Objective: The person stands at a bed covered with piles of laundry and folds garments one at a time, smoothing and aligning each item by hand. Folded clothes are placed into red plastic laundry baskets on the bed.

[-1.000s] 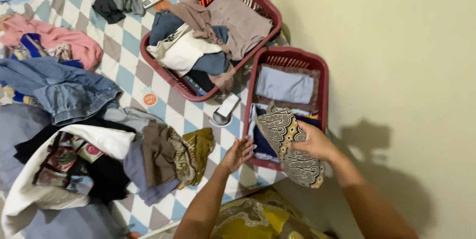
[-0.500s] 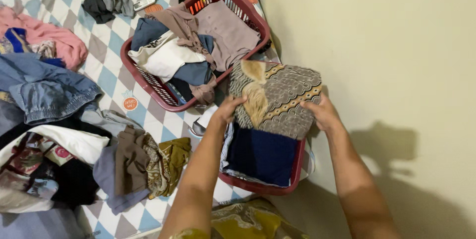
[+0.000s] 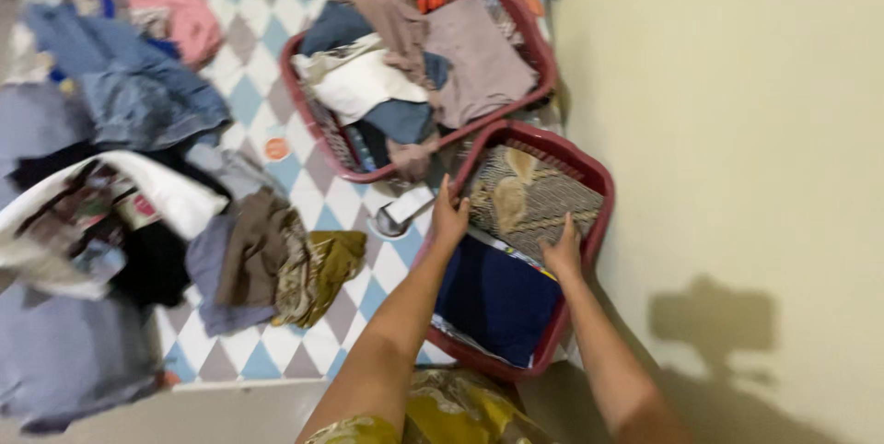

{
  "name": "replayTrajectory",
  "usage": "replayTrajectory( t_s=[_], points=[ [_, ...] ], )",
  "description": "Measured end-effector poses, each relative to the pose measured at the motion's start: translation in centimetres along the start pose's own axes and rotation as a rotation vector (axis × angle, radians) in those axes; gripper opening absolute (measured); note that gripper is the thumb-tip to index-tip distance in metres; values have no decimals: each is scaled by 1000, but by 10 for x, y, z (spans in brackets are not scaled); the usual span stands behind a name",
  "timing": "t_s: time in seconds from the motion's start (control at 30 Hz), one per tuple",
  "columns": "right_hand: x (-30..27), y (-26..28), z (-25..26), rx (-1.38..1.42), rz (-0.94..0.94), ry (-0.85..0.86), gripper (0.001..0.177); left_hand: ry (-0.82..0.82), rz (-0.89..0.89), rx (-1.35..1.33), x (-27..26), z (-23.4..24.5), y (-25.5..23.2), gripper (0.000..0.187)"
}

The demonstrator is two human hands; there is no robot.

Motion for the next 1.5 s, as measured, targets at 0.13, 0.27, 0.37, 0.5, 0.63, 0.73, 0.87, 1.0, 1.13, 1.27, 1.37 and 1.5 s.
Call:
replayTrajectory(
  t_s=[0.13,0.27,0.37,0.5,0.63,0.73,0.87,1.0,1.13,1.27,1.37,1.5],
  points=[
    [-18,27,-47,-65,-3,245,89,-139,122,-108,-19,58,24,63],
    [-31,59,-95,34,91,401,72,-323,194,-98,-34,120,60,53],
    [-44,81,-133,174,75,534,66,-402,272,19,-50,167,95,52],
    [-70,96,-173,347,-51,694,58,-496,488,392,-85,236,138,54],
    [-95,110,-205,438,-85,798,52,-293,621,609,-106,282,169,70],
    [-115,113,-216,394,-103,795,49,-62,555,629,-102,290,182,75],
    [-126,121,-207,114,163,617,45,184,569,443,-79,277,190,90],
    [-134,132,-196,-42,420,400,44,257,564,627,-60,260,182,111],
    [-142,132,-193,-27,362,393,47,384,698,738,-60,253,183,131],
    [-155,131,-190,16,324,400,48,406,667,896,-65,254,195,128],
    [-168,133,-182,53,275,400,47,219,595,894,-64,259,204,115],
    [-178,144,-178,46,187,391,48,232,521,899,-49,270,208,38]
  ],
)
Point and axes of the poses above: each hand's wrist, its own x-axis towards the middle knuckle, its own z-axis out of the back of the hand, y = z × x, the point moved 3 cm from there along x, towards the middle knuckle, and after that the axes turned 7 degrees about x, right-handed, at the moved point
